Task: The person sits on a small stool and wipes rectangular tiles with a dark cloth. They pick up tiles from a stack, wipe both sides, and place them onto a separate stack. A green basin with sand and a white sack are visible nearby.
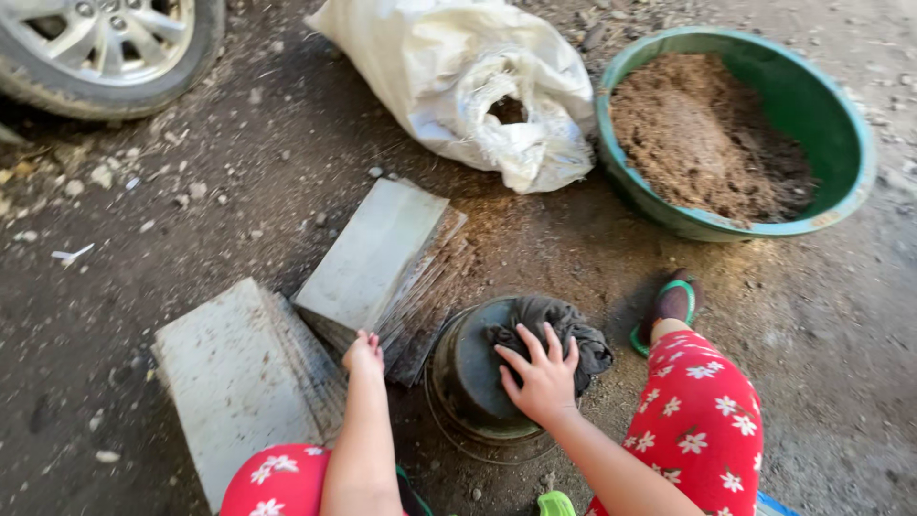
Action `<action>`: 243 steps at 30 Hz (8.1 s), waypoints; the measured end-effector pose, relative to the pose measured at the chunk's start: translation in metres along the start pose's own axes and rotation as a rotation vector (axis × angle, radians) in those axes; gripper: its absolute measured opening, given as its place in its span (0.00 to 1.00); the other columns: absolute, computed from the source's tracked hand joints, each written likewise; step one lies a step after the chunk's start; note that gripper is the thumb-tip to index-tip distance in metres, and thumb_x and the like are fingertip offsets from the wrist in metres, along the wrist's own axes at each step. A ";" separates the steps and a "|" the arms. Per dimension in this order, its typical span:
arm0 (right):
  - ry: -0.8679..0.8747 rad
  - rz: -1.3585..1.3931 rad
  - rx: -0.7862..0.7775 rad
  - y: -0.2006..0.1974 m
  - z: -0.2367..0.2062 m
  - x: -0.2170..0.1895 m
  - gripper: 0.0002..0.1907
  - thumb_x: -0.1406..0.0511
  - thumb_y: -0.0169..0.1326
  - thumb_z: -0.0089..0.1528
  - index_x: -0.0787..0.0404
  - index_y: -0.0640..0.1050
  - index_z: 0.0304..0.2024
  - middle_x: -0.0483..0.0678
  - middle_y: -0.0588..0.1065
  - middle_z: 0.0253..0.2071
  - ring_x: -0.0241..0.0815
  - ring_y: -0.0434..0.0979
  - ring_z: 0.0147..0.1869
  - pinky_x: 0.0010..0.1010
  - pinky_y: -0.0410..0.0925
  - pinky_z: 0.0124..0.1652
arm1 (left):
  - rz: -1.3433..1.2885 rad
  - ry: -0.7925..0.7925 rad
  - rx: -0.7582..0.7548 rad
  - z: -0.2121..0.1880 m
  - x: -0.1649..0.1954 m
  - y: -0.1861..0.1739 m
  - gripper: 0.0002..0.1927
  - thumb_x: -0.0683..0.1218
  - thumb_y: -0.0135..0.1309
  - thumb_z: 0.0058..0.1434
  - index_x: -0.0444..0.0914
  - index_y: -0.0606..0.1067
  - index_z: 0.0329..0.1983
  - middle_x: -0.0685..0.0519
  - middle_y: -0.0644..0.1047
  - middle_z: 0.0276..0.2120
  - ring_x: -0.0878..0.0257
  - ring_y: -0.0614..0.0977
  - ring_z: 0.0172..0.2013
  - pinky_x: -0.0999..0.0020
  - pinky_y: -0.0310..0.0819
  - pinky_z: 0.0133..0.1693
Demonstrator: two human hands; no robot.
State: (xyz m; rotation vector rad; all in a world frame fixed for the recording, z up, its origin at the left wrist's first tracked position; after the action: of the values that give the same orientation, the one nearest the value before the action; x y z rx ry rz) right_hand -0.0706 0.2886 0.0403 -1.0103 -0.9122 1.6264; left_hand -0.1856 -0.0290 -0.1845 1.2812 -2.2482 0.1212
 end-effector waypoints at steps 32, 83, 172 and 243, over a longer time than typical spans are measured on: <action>0.062 0.071 0.045 -0.041 -0.046 0.027 0.38 0.49 0.64 0.53 0.40 0.70 0.66 0.57 0.55 0.72 0.66 0.51 0.75 0.76 0.45 0.63 | -0.133 0.321 -0.403 -0.134 -0.036 -0.023 0.24 0.35 0.52 0.62 0.40 0.68 0.61 0.50 0.76 0.52 0.53 0.80 0.48 0.55 0.77 0.46; 0.133 -0.316 -0.219 -0.013 0.096 0.176 0.17 0.60 0.64 0.52 0.42 0.84 0.45 0.54 0.67 0.62 0.66 0.67 0.58 0.57 0.69 0.47 | 0.370 0.462 -0.411 -0.127 -0.138 -0.161 0.17 0.43 0.53 0.68 0.30 0.73 0.57 0.47 0.81 0.50 0.61 0.80 0.49 0.65 0.71 0.53; 0.512 0.386 0.340 -0.129 0.101 0.279 0.17 0.68 0.59 0.54 0.45 0.84 0.44 0.52 0.68 0.62 0.65 0.68 0.59 0.52 0.69 0.51 | 1.154 0.967 -1.121 -0.390 -0.157 0.241 0.29 0.50 0.55 0.65 0.45 0.68 0.70 0.51 0.69 0.70 0.56 0.70 0.69 0.54 0.62 0.70; 0.026 -0.123 -0.374 0.073 0.073 -0.022 0.16 0.60 0.59 0.54 0.38 0.84 0.46 0.47 0.66 0.65 0.60 0.62 0.64 0.65 0.59 0.57 | 1.267 0.834 0.065 -0.145 -0.070 -0.094 0.17 0.53 0.36 0.73 0.42 0.67 0.58 0.39 0.82 0.32 0.36 0.82 0.33 0.40 0.73 0.35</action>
State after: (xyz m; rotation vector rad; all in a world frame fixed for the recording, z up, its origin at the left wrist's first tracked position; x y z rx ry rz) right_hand -0.1592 0.2426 0.0056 -1.1977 -1.2660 1.3647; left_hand -0.0211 0.0226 -0.1136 -0.3509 -1.8968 0.9626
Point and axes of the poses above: each hand's wrist, its own z-axis towards the middle knuckle, its own y-axis out of the palm, x = y × z, the point moved 8 cm from there along z, towards the middle knuckle
